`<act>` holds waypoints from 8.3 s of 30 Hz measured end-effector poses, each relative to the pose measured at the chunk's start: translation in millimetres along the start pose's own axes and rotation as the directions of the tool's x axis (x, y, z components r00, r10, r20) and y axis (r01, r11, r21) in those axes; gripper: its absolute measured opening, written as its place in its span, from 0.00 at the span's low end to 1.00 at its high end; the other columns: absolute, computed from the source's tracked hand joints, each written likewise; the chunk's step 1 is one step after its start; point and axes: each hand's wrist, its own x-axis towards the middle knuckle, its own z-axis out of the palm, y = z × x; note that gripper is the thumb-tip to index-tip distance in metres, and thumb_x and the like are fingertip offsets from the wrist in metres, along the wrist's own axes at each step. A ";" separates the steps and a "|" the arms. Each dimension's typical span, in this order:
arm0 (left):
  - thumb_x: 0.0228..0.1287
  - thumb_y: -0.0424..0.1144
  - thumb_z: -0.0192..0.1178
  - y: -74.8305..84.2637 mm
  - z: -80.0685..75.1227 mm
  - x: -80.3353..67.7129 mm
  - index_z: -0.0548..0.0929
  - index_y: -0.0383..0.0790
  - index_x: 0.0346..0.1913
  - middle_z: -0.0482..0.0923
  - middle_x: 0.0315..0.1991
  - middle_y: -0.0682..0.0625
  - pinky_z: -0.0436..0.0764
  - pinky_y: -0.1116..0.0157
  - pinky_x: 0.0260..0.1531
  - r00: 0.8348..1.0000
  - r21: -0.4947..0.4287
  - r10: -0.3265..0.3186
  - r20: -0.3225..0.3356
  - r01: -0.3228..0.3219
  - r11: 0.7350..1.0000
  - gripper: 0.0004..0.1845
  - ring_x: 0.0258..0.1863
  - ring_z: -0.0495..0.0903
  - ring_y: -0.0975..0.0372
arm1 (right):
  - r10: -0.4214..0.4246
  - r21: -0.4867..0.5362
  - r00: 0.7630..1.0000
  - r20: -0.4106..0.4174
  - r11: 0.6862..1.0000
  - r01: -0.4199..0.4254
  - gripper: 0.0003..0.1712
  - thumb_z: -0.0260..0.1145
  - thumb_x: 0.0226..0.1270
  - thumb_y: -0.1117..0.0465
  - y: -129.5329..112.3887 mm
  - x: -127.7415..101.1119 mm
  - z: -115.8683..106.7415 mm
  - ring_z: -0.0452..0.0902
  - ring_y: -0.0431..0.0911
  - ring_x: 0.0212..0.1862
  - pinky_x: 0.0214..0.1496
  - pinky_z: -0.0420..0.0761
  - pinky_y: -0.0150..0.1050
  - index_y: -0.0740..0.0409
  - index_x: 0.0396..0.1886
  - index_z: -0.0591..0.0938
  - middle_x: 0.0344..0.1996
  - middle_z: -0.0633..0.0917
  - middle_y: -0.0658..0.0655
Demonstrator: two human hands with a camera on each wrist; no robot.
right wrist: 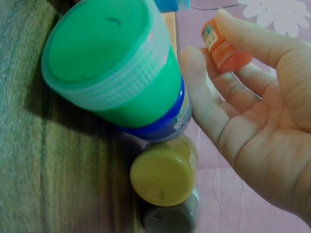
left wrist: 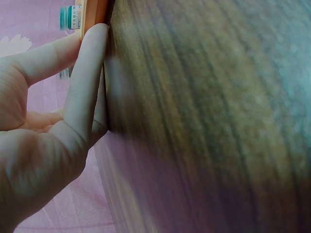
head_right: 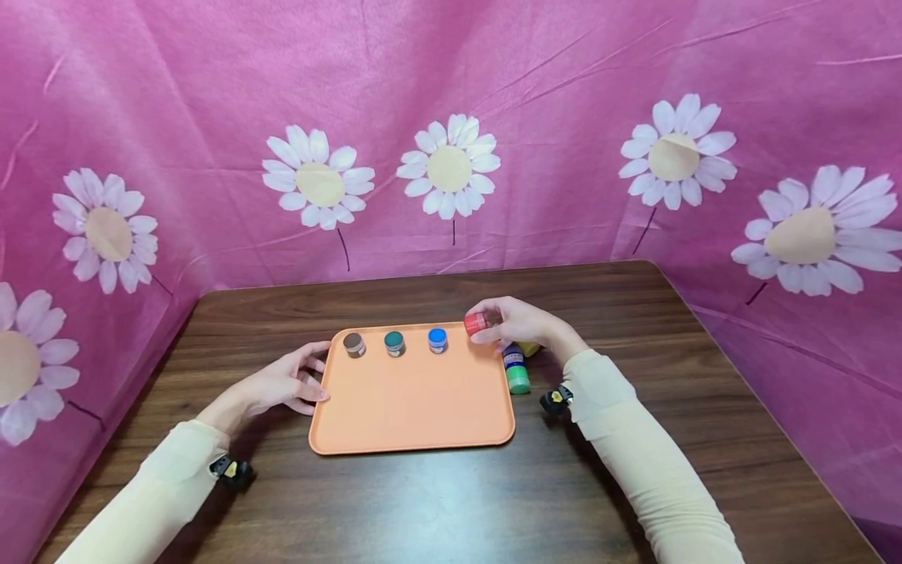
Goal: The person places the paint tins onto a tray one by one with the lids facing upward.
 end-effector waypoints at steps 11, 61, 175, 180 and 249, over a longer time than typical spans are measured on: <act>0.56 0.20 0.67 -2.8 0.3 0.1 0.47 0.38 0.80 0.58 0.59 0.32 0.88 0.49 0.37 1.000 0.004 0.009 0.004 -0.009 1.000 0.53 0.41 0.84 0.54 | -0.006 0.031 1.000 0.012 1.000 0.006 0.31 0.73 0.66 0.65 -2.5 -2.7 2.5 0.80 0.60 0.41 0.43 0.87 0.54 0.68 0.66 0.73 0.47 0.79 0.63; 0.57 0.21 0.67 0.3 0.8 -0.6 0.46 0.38 0.81 0.58 0.60 0.32 0.88 0.50 0.36 1.000 0.023 0.002 -0.001 -0.002 1.000 0.54 0.42 0.83 0.53 | -0.045 -0.127 0.999 -0.011 0.991 0.043 0.29 0.70 0.62 0.74 -2.5 4.0 4.4 0.78 0.48 0.43 0.44 0.84 0.35 0.71 0.64 0.76 0.47 0.84 0.63; 0.57 0.20 0.67 0.0 -0.2 0.8 0.46 0.39 0.80 0.58 0.59 0.32 0.88 0.49 0.37 1.000 0.013 -0.008 -0.002 0.008 1.000 0.53 0.41 0.84 0.53 | -0.145 -0.289 0.989 0.031 0.946 0.148 0.29 0.77 0.62 0.55 53.4 -91.0 12.2 0.74 0.47 0.38 0.38 0.76 0.35 0.59 0.60 0.79 0.39 0.79 0.53; 0.58 0.20 0.67 1.5 -0.5 1.1 0.46 0.39 0.81 0.58 0.60 0.32 0.88 0.49 0.36 1.000 0.021 -0.013 -0.005 0.013 1.000 0.53 0.41 0.84 0.53 | -0.115 -0.311 0.992 0.045 0.942 0.123 0.28 0.76 0.63 0.55 50.3 -89.3 10.5 0.73 0.47 0.38 0.37 0.76 0.35 0.59 0.59 0.79 0.39 0.78 0.54; 0.57 0.20 0.67 -2.2 -0.4 0.6 0.47 0.38 0.80 0.58 0.60 0.31 0.88 0.49 0.36 1.000 0.013 0.015 0.001 -0.015 1.000 0.53 0.41 0.84 0.53 | -0.252 -0.264 0.963 0.095 0.926 0.269 0.19 0.74 0.65 0.58 -20.0 -52.8 26.3 0.79 0.52 0.39 0.41 0.81 0.40 0.51 0.54 0.79 0.39 0.80 0.53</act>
